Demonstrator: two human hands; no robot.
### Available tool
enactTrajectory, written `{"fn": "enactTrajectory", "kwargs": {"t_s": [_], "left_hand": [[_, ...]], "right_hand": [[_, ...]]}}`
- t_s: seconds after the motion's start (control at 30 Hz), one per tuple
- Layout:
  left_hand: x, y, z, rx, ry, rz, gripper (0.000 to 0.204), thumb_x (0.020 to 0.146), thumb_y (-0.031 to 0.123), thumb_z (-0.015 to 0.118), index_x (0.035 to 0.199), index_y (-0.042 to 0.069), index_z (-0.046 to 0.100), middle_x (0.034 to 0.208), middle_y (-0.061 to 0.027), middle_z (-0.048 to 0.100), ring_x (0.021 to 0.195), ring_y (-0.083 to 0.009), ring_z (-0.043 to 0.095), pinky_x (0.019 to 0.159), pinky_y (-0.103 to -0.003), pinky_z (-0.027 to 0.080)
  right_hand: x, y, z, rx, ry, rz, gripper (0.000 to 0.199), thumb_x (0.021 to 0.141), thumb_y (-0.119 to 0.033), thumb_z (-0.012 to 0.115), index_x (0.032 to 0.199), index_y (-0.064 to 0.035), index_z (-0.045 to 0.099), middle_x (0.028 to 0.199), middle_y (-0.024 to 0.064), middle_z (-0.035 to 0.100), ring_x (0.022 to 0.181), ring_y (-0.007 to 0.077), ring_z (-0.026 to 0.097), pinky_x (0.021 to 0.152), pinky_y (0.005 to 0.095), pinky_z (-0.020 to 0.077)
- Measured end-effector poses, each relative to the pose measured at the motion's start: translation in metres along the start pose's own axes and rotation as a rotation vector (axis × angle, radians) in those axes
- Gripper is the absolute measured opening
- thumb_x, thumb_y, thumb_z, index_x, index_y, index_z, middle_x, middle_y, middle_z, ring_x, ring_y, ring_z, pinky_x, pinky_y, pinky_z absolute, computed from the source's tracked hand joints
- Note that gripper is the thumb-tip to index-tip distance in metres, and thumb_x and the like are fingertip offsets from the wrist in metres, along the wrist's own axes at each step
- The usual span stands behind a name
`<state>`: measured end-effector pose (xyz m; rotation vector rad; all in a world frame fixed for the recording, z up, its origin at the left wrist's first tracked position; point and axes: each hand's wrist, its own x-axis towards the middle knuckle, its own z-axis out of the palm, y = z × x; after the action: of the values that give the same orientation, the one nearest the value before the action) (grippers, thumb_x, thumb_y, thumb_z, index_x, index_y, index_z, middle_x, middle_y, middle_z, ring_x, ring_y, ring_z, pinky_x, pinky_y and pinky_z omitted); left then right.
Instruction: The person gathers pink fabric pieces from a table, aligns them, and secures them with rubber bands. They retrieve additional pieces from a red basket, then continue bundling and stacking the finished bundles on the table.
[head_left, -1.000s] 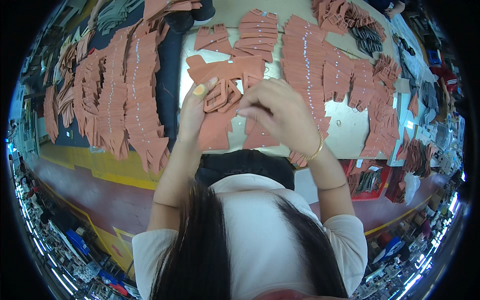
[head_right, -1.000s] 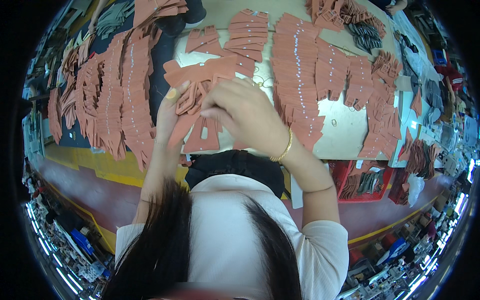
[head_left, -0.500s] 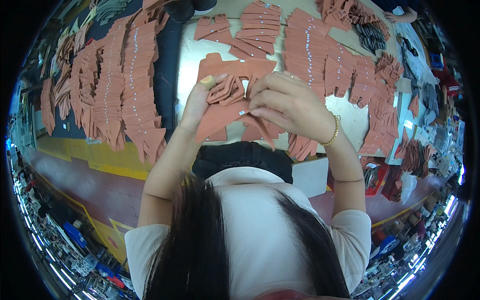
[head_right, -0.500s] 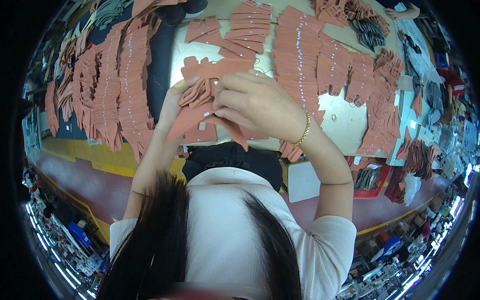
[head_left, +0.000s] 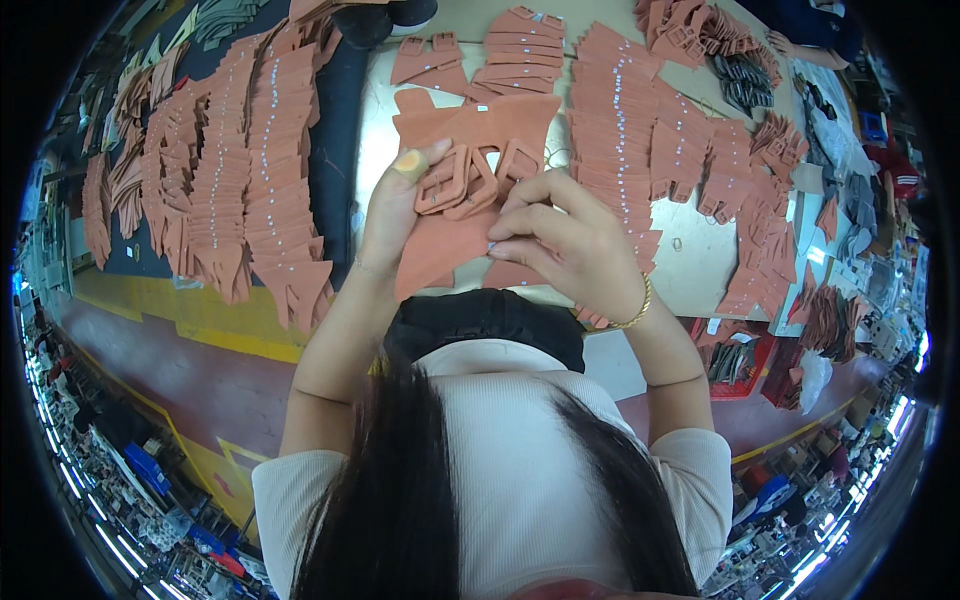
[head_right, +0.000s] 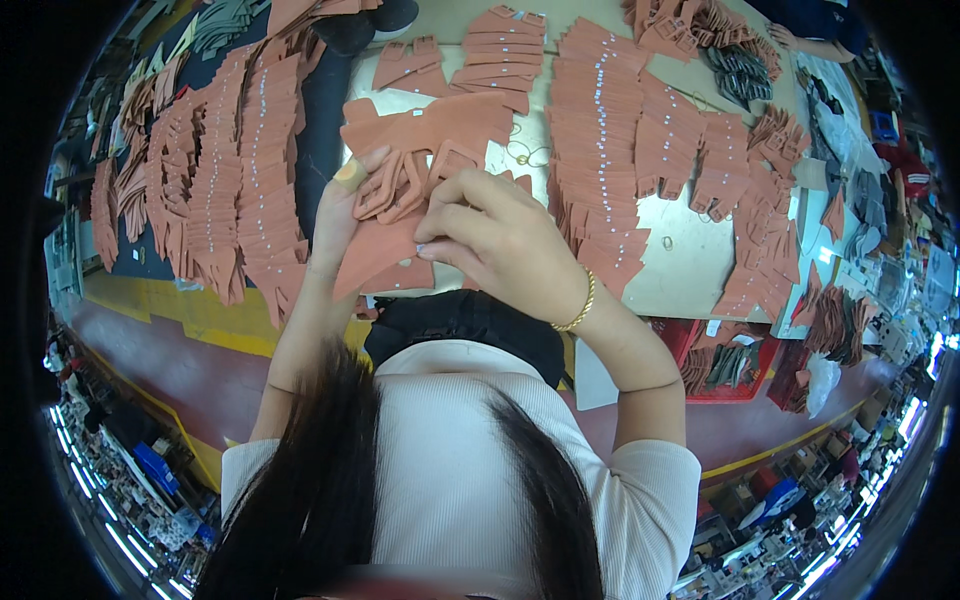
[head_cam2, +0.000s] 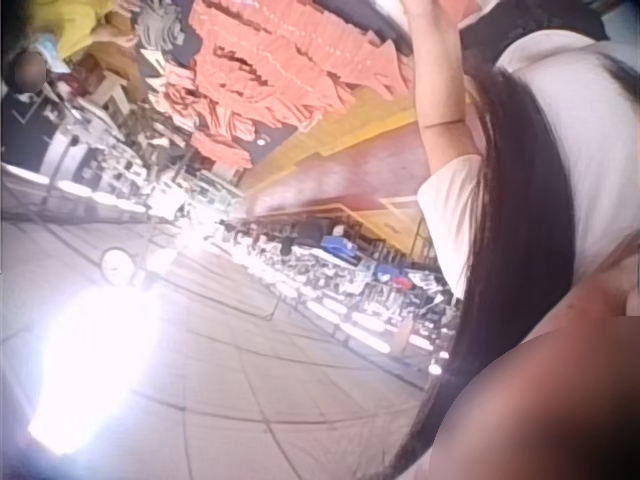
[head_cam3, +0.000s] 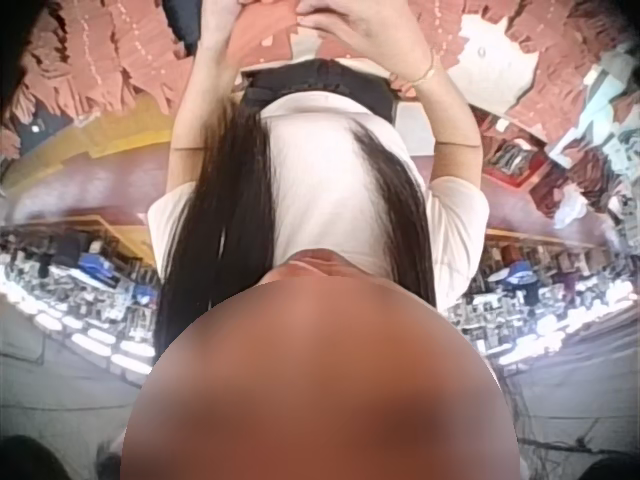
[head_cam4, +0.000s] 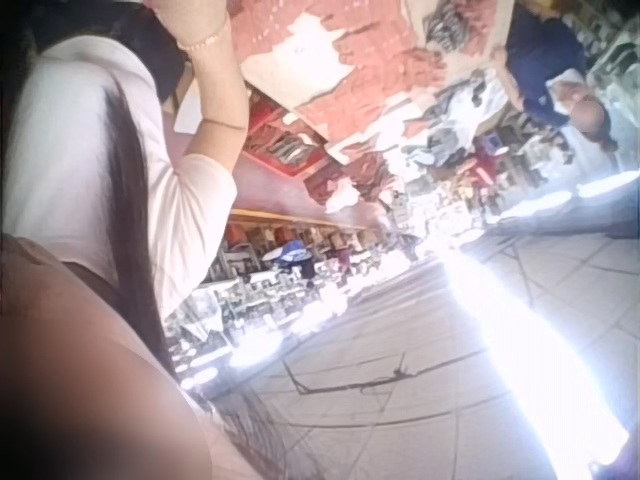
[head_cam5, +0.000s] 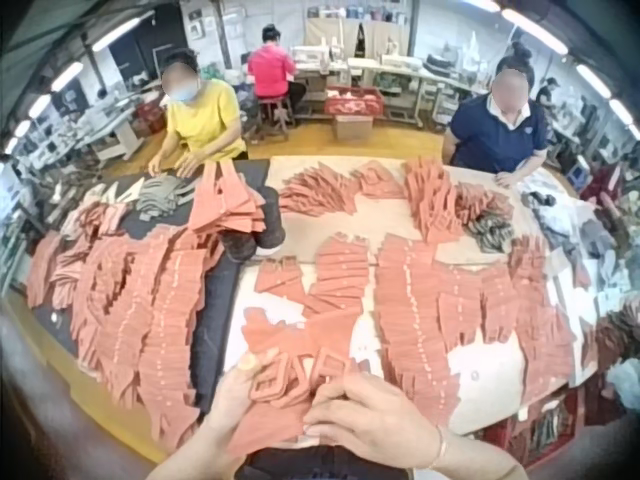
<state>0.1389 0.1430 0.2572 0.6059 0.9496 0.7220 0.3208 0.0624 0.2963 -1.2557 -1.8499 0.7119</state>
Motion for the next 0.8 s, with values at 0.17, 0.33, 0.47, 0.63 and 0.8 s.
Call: {"fn": "enactTrajectory", "kwargs": {"t_s": [0.17, 0.33, 0.47, 0.63, 0.8], "left_hand": [[0.004, 0.002, -0.002, -0.013, -0.026, 0.035, 0.026, 0.094, 0.025, 0.052, 0.108, 0.002, 0.053, 0.095, -0.0093, 0.065, 0.083, -0.0143, 0.065, 0.071, -0.027, 0.055], [-0.001, 0.000, 0.006, -0.165, -0.001, -0.028, 0.026, 0.094, 0.022, 0.051, 0.111, 0.003, 0.051, 0.097, -0.0101, 0.063, 0.086, -0.0166, 0.065, 0.074, -0.029, 0.056], [-0.005, -0.001, 0.007, -0.206, -0.021, -0.006, 0.027, 0.094, 0.022, 0.051, 0.113, 0.004, 0.050, 0.099, -0.0104, 0.062, 0.086, -0.0170, 0.065, 0.074, -0.029, 0.056], [-0.003, -0.009, -0.006, -0.122, 0.040, -0.012, 0.029, 0.093, 0.022, 0.052, 0.115, 0.003, 0.050, 0.100, -0.0090, 0.062, 0.086, -0.0160, 0.064, 0.073, -0.029, 0.055], [0.006, -0.013, -0.025, -0.056, 0.120, 0.033, 0.031, 0.092, 0.021, 0.054, 0.117, 0.004, 0.050, 0.102, -0.0083, 0.061, 0.087, -0.0151, 0.064, 0.072, -0.028, 0.055]], "right_hand": [[-0.004, 0.000, 0.007, -0.167, 0.154, -0.177, 0.026, 0.062, -0.005, 0.079, 0.084, -0.0088, 0.066, 0.088, 0.0029, 0.059, 0.079, 0.0185, 0.058, 0.069, 0.0322, 0.0434], [-0.005, 0.003, 0.014, -0.194, 0.249, -0.233, 0.022, 0.065, -0.008, 0.076, 0.083, -0.0103, 0.063, 0.088, 0.0003, 0.059, 0.079, 0.0170, 0.056, 0.074, 0.0309, 0.0372], [-0.008, 0.006, 0.018, -0.192, 0.248, -0.233, 0.022, 0.065, -0.008, 0.075, 0.083, -0.0111, 0.062, 0.088, -0.0005, 0.058, 0.080, 0.0170, 0.055, 0.077, 0.0314, 0.0345], [-0.011, 0.009, 0.018, -0.103, 0.159, -0.180, 0.020, 0.067, -0.006, 0.075, 0.082, -0.0096, 0.062, 0.089, 0.0018, 0.057, 0.079, 0.0184, 0.055, 0.076, 0.0330, 0.0356], [-0.024, 0.016, 0.019, 0.012, 0.187, -0.099, 0.015, 0.072, -0.003, 0.071, 0.083, -0.0084, 0.062, 0.090, 0.0031, 0.058, 0.081, 0.0200, 0.055, 0.078, 0.0337, 0.0396]]}}
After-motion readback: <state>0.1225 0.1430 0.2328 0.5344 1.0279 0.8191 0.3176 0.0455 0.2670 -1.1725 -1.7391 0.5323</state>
